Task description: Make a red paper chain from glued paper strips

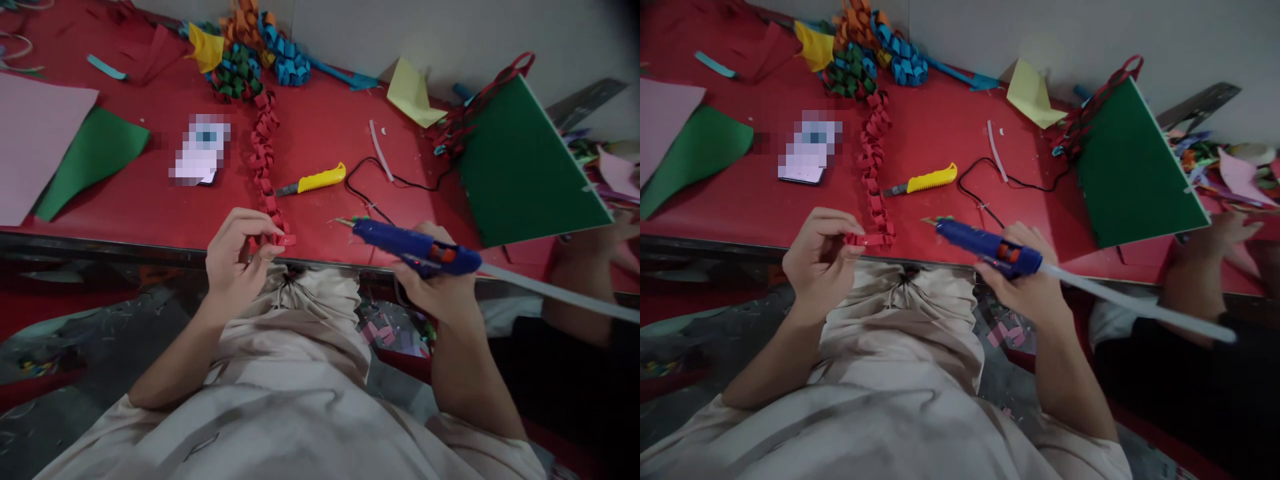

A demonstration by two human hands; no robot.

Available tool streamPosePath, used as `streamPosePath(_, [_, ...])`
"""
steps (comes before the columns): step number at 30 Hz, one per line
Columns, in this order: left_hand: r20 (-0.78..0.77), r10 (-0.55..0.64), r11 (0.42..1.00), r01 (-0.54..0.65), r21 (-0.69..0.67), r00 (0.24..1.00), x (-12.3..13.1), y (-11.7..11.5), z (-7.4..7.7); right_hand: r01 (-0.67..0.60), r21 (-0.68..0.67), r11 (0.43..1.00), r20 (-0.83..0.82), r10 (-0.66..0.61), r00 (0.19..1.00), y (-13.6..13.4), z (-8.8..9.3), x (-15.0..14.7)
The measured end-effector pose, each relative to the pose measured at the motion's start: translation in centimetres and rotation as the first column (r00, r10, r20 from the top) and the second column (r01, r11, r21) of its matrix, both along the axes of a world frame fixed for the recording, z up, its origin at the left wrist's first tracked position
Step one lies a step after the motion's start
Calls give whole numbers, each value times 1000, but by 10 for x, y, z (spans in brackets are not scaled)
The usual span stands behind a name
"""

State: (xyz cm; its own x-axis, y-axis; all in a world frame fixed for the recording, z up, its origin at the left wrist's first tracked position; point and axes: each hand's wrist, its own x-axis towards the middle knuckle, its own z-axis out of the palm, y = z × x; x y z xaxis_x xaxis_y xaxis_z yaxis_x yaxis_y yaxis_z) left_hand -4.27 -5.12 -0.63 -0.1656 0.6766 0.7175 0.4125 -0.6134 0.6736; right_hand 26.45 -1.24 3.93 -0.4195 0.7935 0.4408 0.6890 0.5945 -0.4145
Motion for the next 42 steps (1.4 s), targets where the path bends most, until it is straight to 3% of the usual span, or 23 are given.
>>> streamPosePath(2, [-9, 12, 1000, -13, -11, 1000, -3, 0, -1, 178, 35, 983, 25, -179, 984, 17, -16, 31])
streamPosePath(6, [-2, 22, 1000, -22, -9, 1000, -3, 1, 0, 373, 69, 925, 124, -379, 917, 55, -40, 79])
streamPosePath(12, [6, -9, 1000, 9, -1, 1000, 2, 3, 3, 307, -133, 942, 182, -281, 942, 79, -59, 89])
streamPosePath(14, [23, -31, 1000, 31, -3, 999, 2, 4, 3, 293, -122, 948, 186, -268, 945, 75, -65, 86])
streamPosePath(16, [38, -31, 1000, 31, -1, 999, 3, 4, 4, 331, 5, 943, 75, -331, 941, 62, -71, 82])
streamPosePath(17, [48, -28, 1000, 28, -1, 998, 4, 5, 5, 387, 104, 916, -16, -388, 922, 52, -73, 77])
streamPosePath(19, [69, -42, 999, 42, -3, 997, 6, 5, 6, 560, 308, 769, -284, -488, 826, 26, -76, 61])
streamPosePath(21, [85, -85, 996, 87, -21, 993, 9, 5, 7, 661, 424, 619, -517, -434, 738, -2, -72, 34])
streamPosePath(22, [92, -109, 993, 113, -33, 990, 10, 5, 7, 604, 474, 641, -546, -325, 772, -15, -67, 17])
streamPosePath(23, [97, -130, 990, 135, -47, 987, 12, 4, 7, 483, 496, 721, -504, -213, 837, -25, -60, -2])
streamPosePath(25, [110, -158, 983, 167, -77, 981, 13, 3, 7, 194, 414, 889, -390, -19, 921, -37, -41, -40])
streamPosePath(27, [130, -180, 976, 194, -100, 975, 14, 0, 6, 35, 278, 960, -338, 63, 939, -38, -22, -73])
streamPosePath(31, [203, -217, 964, 242, -109, 955, 12, -3, 2, -136, 133, 982, -347, 175, 922, -24, -5, -114])
streamPosePath(39, [274, -257, 947, 298, -118, 927, 9, -3, -6, -150, 160, 976, -525, 212, 824, -17, -24, -135])
streamPosePath(42, [258, -186, 962, 229, -146, 948, 12, -4, -8, -129, 162, 978, -548, 198, 813, -18, -23, -137])
